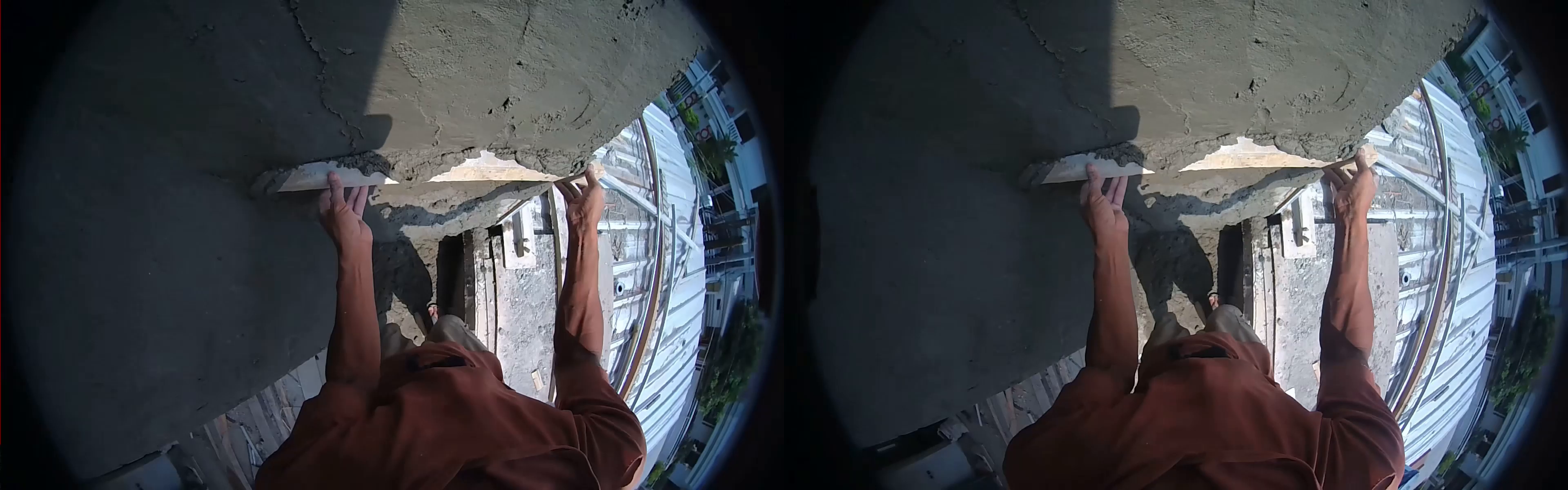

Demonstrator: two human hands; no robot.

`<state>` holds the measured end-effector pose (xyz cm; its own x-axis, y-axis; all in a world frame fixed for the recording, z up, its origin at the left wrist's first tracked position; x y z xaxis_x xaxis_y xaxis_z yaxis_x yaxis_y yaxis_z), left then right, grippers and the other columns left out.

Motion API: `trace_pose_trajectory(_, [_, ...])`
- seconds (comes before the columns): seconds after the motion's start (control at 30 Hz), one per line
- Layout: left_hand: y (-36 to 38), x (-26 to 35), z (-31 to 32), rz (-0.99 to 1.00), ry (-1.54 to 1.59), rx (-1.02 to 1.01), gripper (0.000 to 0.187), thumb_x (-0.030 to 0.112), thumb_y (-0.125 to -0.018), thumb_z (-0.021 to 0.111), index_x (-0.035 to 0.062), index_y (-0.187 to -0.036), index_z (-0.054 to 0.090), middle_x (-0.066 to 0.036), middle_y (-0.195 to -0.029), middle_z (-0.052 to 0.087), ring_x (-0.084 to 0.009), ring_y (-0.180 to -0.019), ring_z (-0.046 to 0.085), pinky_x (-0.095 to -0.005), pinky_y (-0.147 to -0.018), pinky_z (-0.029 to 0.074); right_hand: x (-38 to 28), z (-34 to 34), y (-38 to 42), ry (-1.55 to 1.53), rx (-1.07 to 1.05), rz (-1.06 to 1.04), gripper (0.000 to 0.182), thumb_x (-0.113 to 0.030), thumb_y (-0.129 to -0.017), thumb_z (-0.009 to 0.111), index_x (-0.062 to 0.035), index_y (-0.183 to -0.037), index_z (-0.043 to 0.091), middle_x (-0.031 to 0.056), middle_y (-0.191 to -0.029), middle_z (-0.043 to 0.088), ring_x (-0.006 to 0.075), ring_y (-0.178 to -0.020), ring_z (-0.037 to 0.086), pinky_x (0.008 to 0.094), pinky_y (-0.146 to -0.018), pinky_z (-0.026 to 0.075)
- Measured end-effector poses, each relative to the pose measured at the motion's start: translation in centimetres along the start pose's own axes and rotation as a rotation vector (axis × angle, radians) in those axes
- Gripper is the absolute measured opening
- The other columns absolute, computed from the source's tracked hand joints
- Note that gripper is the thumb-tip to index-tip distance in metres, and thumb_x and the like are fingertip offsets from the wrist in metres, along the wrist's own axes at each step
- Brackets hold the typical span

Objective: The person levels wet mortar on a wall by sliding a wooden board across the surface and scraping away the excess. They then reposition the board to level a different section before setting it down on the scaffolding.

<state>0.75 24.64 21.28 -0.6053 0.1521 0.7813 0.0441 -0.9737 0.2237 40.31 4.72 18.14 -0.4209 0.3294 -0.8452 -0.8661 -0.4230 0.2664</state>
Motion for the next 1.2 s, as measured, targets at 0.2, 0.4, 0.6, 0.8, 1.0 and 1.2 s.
trace_pose_trajectory(0.2, [1.2, -1.3, 2.1, -0.036, 0.006, -0.033, 0.056, 0.033, -0.086, 0.067, -0.0056, -0.119, 0.043, -0.019, -0.122, 0.047, -0.038, -0.115, 0.05, -0.042, -0.098, 0.048, -2.1, -0.5, -0.4, 0.001, 0.221, 0.041, 0.052, -0.028, -0.094, 0.049, 0.0131, -0.125, 0.036, 0.0305, -0.124, 0.039, 0.0467, -0.115, 0.046, 0.0504, -0.084, 0.054])
trace_pose_trajectory(0.4, [1.9, -1.5, 3.6, -0.008, 0.008, -0.038, 0.045, 0.031, -0.089, 0.064, -0.0042, -0.112, 0.048, -0.014, -0.109, 0.053, -0.0292, -0.105, 0.057, -0.0415, -0.093, 0.051, -2.6, -2.6, -2.8, 0.015, 0.086, 0.031, 0.051, -0.026, -0.093, 0.051, 0.0101, -0.126, 0.035, 0.0309, -0.122, 0.04, 0.0473, -0.107, 0.052, 0.052, -0.083, 0.054])
trace_pose_trajectory(0.6, [1.5, 2.1, 3.2, 0.036, -0.001, -0.001, 0.052, 0.033, -0.089, 0.063, -0.007, -0.117, 0.044, -0.021, -0.115, 0.051, -0.0362, -0.107, 0.056, -0.0433, -0.094, 0.05, -3.4, 1.7, 1.3, -0.02, 0.055, -0.115, 0.051, -0.023, -0.091, 0.055, 0.0125, -0.122, 0.035, 0.0328, -0.126, 0.036, 0.0494, -0.102, 0.055, 0.0503, -0.078, 0.055])
trace_pose_trajectory(0.8, [0.7, 5.8, 3.0, 0.089, -0.079, -0.017, 0.067, 0.035, -0.084, 0.069, -0.0068, -0.128, 0.04, -0.02, -0.125, 0.044, -0.0332, -0.115, 0.051, -0.0392, -0.1, 0.047, -3.3, 5.6, 5.0, -0.045, 0.142, -0.165, 0.04, -0.017, -0.09, 0.058, 0.0054, -0.114, 0.035, 0.0252, -0.105, 0.05, 0.0427, -0.081, 0.063, 0.0465, -0.057, 0.059])
trace_pose_trajectory(1.0, [2.5, 4.1, 4.9, 0.05, -0.094, -0.036, 0.066, 0.036, -0.085, 0.067, -0.0055, -0.129, 0.04, -0.021, -0.128, 0.044, -0.0321, -0.118, 0.049, -0.0389, -0.104, 0.043, -6.5, 4.6, 4.3, -0.053, 0.205, -0.236, 0.061, -0.018, -0.087, 0.062, 0.0134, -0.124, 0.025, 0.0306, -0.102, 0.051, 0.0405, -0.071, 0.065, 0.0416, -0.052, 0.058])
trace_pose_trajectory(1.2, [4.9, 2.0, 7.4, -0.015, -0.074, -0.111, 0.063, 0.037, -0.086, 0.066, -0.0059, -0.126, 0.042, -0.02, -0.125, 0.047, -0.0322, -0.116, 0.051, -0.0396, -0.1, 0.045, -8.9, 0.6, 0.0, -0.009, 0.158, -0.225, 0.052, -0.027, -0.088, 0.062, 0.0062, -0.12, 0.039, 0.0271, -0.112, 0.051, 0.0386, -0.086, 0.064, 0.04, -0.064, 0.058])
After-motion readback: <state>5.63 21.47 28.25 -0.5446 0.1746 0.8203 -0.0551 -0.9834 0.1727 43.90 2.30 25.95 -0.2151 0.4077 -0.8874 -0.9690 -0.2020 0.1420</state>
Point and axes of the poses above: each hand's wrist, its own y-axis away from the middle knuckle, its own z-axis out of the palm, x = y × z, the point moved 2 cm from there along -y, towards the middle knuckle
